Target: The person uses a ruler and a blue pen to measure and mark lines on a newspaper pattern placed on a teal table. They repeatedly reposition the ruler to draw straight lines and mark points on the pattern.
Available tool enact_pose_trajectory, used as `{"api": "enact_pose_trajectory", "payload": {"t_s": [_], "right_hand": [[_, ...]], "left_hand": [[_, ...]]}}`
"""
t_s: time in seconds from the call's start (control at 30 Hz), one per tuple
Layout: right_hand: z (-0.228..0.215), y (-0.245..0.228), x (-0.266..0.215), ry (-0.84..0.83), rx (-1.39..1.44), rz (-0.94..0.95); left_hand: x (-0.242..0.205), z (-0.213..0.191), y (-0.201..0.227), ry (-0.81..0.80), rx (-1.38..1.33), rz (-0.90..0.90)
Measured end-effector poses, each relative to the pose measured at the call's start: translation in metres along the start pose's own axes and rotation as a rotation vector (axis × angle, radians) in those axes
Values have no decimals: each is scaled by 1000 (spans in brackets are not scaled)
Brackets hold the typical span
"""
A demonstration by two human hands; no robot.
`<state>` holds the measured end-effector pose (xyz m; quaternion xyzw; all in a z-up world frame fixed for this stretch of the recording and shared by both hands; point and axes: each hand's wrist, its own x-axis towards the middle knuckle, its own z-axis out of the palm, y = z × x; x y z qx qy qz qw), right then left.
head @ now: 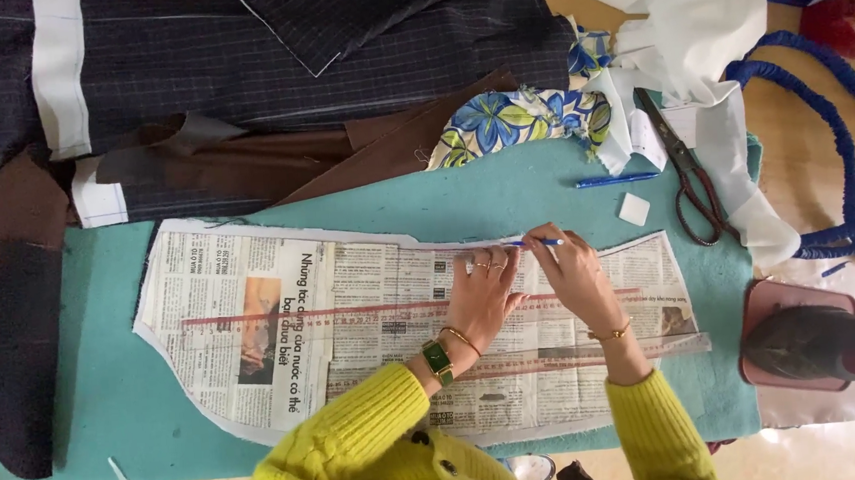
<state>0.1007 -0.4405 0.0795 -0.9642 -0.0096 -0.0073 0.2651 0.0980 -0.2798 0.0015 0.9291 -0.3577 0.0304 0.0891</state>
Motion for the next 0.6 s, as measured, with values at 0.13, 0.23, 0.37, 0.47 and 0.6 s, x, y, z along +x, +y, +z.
{"api": "enact_pose_trajectory", "payload": {"t_s": [0.13, 0.23, 0.37, 0.47, 0.6], "right_hand": [[-10, 10, -3, 20, -29, 13], [-10, 7, -1, 23, -31, 35], [-6, 8, -1, 11, 8, 35], [-13, 18, -3, 7, 21, 60], [-23, 25, -5, 26, -4, 65]], "left_hand": [[1, 3, 1, -9, -8, 7], [5, 1, 4, -27, 9, 3], [10, -1, 8, -29, 0, 23], [13, -4, 9, -18, 19, 31], [15, -1, 11, -43, 22, 29]]}}
